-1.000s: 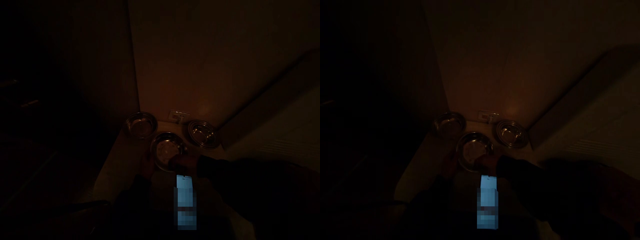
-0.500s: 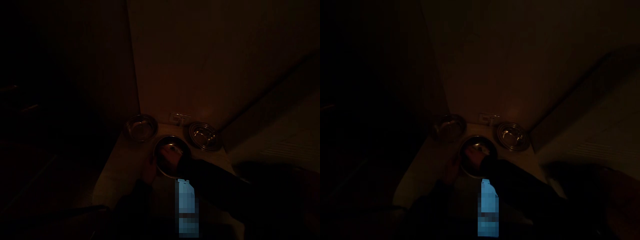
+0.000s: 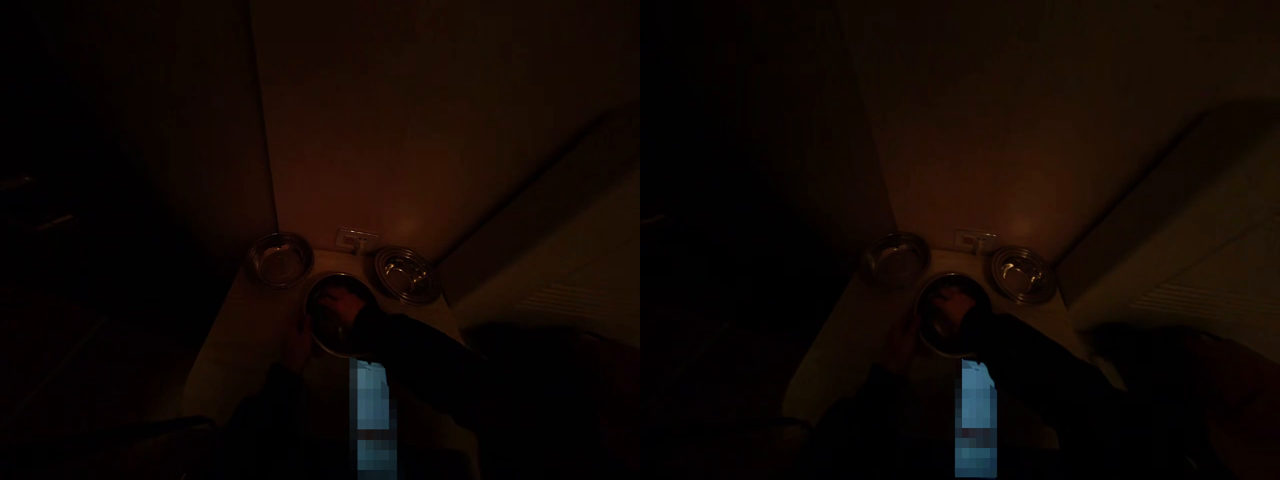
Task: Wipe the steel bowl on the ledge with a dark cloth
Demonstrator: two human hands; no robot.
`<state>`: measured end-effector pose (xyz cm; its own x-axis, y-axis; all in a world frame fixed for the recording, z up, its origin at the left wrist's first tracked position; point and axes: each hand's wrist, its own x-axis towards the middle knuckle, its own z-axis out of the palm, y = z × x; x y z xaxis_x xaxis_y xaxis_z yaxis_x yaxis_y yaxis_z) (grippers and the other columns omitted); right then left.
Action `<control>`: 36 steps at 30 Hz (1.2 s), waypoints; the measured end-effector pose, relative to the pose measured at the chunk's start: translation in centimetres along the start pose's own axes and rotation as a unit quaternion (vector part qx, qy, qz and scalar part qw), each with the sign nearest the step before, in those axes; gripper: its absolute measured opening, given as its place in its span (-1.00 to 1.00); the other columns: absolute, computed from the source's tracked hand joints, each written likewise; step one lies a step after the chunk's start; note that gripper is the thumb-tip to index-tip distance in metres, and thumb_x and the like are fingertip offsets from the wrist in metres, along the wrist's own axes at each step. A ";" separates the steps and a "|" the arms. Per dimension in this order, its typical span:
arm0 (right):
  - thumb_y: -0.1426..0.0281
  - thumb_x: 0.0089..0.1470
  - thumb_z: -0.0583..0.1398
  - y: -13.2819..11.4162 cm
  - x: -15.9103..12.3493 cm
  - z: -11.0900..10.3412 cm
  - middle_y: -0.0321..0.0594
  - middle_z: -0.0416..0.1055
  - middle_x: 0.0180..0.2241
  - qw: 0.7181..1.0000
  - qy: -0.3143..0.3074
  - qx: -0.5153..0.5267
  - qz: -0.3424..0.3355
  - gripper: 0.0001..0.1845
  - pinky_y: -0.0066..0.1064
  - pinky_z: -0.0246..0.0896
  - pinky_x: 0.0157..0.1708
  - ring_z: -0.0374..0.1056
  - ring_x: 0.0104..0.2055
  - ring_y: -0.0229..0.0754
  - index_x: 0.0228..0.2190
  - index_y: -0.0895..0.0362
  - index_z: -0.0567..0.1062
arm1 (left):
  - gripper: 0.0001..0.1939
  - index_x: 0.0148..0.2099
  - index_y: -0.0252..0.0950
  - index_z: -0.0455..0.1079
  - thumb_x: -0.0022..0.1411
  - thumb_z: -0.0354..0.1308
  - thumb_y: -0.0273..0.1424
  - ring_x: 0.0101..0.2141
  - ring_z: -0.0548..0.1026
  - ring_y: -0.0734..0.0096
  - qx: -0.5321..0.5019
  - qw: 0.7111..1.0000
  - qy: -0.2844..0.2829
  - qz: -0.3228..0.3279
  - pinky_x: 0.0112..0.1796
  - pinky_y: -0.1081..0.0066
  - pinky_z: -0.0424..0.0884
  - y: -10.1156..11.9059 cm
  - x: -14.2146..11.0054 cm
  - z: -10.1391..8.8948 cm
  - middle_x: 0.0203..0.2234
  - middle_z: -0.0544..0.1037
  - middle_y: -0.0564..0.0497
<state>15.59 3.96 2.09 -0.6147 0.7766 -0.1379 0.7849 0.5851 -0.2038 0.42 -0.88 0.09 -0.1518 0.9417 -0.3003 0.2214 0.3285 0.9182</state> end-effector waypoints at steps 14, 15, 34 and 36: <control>0.38 0.02 0.13 -2.0 -4.9 -0.9 -0.12 0.40 -0.17 0.988 -0.087 0.121 0.033 -0.63 -0.36 0.23 -0.20 0.33 -0.17 -0.14 -0.08 0.10 0.39 | -0.64 -0.05 -0.42 0.39 0.19 -0.05 -0.35 -0.16 0.47 0.14 0.000 0.999 0.034 -0.002 -0.18 0.27 0.38 0.6 -0.5 0.2 -0.16 0.51 -0.21; 0.37 -0.01 0.16 -1.2 -5.6 -1.6 -0.10 0.40 -0.16 0.991 -0.100 0.084 0.010 -0.61 -0.30 0.22 -0.19 0.32 -0.14 -0.08 -0.08 0.09 0.40 | -0.64 -0.05 -0.41 0.39 0.20 -0.05 -0.35 -0.15 0.46 0.16 -0.003 1.000 0.026 0.004 -0.17 0.29 0.37 0.6 -0.5 0.0 -0.15 0.50 -0.19; 0.49 0.12 0.04 4.3 -1.7 -3.1 0.00 0.30 -0.04 0.972 -0.015 -0.200 -0.122 -0.72 -0.16 0.13 -0.22 0.14 -0.02 0.03 -0.16 0.10 0.45 | -0.62 0.00 -0.39 0.37 0.16 -0.03 -0.39 -0.09 0.43 0.15 0.034 0.998 -0.033 0.033 -0.07 0.24 0.30 0.4 0.6 -1.2 -0.11 0.49 -0.19; 0.47 0.14 0.02 4.2 0.5 -3.2 -0.03 0.29 -0.03 0.961 0.001 -0.200 -0.189 -0.72 -0.19 0.12 -0.20 0.13 -0.01 -0.03 -0.14 0.07 0.43 | -0.60 0.05 -0.39 0.33 0.17 -0.05 -0.42 -0.04 0.40 0.19 0.025 0.997 -0.047 0.050 -0.04 0.26 0.28 0.6 0.7 -1.2 -0.06 0.45 -0.17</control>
<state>18.81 7.49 4.27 -0.8621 0.4909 -0.1253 0.4729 0.8684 0.1491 -0.71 -0.09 0.72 -0.0362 0.9716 -0.2337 0.2781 0.2344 0.9315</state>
